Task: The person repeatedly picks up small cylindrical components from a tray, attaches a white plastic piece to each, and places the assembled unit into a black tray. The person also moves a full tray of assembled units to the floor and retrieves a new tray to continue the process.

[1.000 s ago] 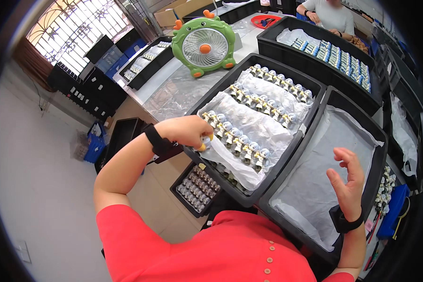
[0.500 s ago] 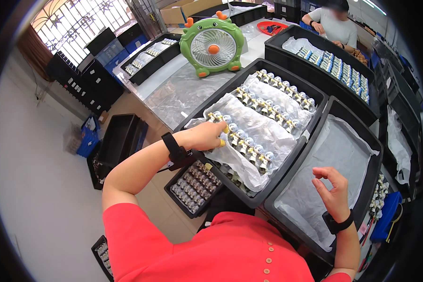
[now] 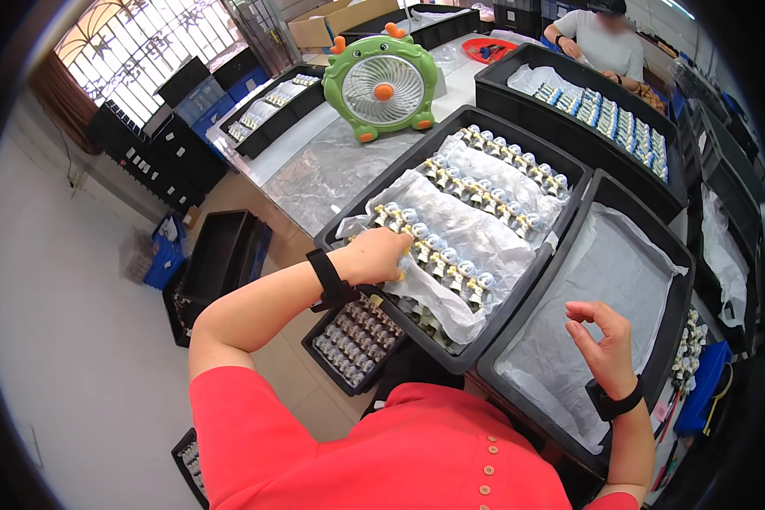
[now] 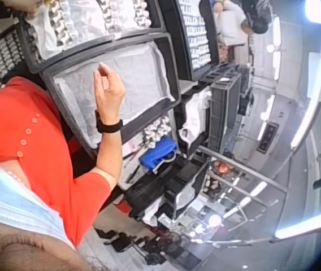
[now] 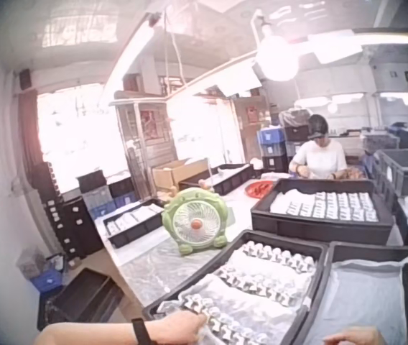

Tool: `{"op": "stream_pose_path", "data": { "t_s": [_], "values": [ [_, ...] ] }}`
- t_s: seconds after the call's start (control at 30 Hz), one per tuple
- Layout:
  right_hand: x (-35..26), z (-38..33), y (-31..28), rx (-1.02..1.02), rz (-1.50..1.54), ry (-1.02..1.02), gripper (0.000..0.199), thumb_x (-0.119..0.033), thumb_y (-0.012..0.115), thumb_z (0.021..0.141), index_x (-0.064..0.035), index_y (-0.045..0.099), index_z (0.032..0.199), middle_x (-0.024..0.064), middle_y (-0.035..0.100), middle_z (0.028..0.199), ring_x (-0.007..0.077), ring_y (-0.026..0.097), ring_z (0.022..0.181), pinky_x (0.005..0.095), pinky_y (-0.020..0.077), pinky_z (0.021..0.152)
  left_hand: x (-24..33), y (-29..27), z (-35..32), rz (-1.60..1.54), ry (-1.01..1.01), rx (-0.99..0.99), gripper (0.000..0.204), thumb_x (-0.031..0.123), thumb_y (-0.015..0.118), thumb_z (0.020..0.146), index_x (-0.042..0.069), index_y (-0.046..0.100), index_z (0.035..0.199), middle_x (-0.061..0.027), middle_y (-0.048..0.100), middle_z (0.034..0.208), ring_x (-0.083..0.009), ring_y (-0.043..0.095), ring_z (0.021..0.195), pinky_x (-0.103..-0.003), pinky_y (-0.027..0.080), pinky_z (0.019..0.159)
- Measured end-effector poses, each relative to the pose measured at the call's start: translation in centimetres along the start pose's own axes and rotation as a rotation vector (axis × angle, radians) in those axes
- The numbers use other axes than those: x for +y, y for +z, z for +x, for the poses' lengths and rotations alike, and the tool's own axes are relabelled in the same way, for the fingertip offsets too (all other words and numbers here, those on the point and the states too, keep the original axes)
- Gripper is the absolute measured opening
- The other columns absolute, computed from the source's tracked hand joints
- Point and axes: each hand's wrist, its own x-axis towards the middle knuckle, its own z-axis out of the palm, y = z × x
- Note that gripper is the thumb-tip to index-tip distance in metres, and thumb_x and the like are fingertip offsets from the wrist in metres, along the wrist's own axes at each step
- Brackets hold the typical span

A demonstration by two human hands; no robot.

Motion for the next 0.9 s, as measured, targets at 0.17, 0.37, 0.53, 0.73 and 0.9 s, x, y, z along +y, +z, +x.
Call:
{"op": "stream_pose_path", "data": {
  "t_s": [0.17, 0.37, 0.53, 0.73, 0.9],
  "values": [
    [0.0, -0.1, -0.5, 0.007, -0.01, 0.001, 0.022, 0.0, 0.066, 0.077, -0.0008, 0.064, 0.099, 0.0112, 0.066, 0.084, 0.0205, 0.064, 0.077, 0.0287, 0.0493, 0.071, -0.7, 1.4, 0.7, 0.09, 0.075, 0.091, 0.032, 0.016, 0.066, 0.068, 0.001, 0.053, 0.092, -0.0178, 0.06, 0.083, -0.0366, 0.06, 0.085, -0.043, 0.048, 0.076],
    [1.0, 0.5, -0.7, -0.036, 0.029, -0.029, 0.018, -0.006, 0.065, 0.081, -0.0009, 0.064, 0.098, 0.0122, 0.065, 0.084, 0.023, 0.064, 0.077, 0.031, 0.05, 0.069, -1.7, 1.9, 0.6, 0.205, 0.12, 0.124, 0.034, 0.012, 0.063, 0.066, 0.0, 0.05, 0.095, -0.0198, 0.061, 0.089, -0.0363, 0.061, 0.086, -0.045, 0.048, 0.073],
    [1.1, -0.6, -5.4, -0.005, -0.103, -0.006, 0.019, -0.012, 0.065, 0.082, -0.0003, 0.065, 0.098, 0.0127, 0.066, 0.088, 0.0219, 0.064, 0.078, 0.0313, 0.0501, 0.071, 1.8, -3.1, -1.4, 0.185, 0.163, 0.081, 0.039, 0.017, 0.071, 0.067, 0.003, 0.054, 0.099, -0.0168, 0.061, 0.084, -0.0346, 0.06, 0.08, -0.043, 0.048, 0.071],
    [3.5, -4.9, -15.7, 0.221, -0.144, 0.504, 0.019, -0.012, 0.06, 0.085, 0.001, 0.065, 0.097, 0.0012, 0.063, 0.079, 0.0057, 0.055, 0.071, 0.0216, 0.0443, 0.064, 7.4, -4.8, -2.2, -0.109, 0.316, 0.031, 0.038, 0.016, 0.072, 0.073, 0.003, 0.055, 0.105, -0.014, 0.059, 0.085, -0.0324, 0.06, 0.08, -0.039, 0.047, 0.069],
    [9.9, -12.7, -18.0, 0.391, -0.177, 0.696, 0.018, -0.016, 0.06, 0.085, 0.001, 0.065, 0.09, 0.0019, 0.063, 0.074, 0.0072, 0.057, 0.069, 0.0237, 0.0457, 0.062, 12.5, -3.5, -1.6, -0.231, 0.701, -0.055, 0.04, 0.017, 0.07, 0.075, 0.004, 0.056, 0.11, -0.0139, 0.056, 0.091, -0.0331, 0.058, 0.084, -0.04, 0.047, 0.073]
  ]
}}
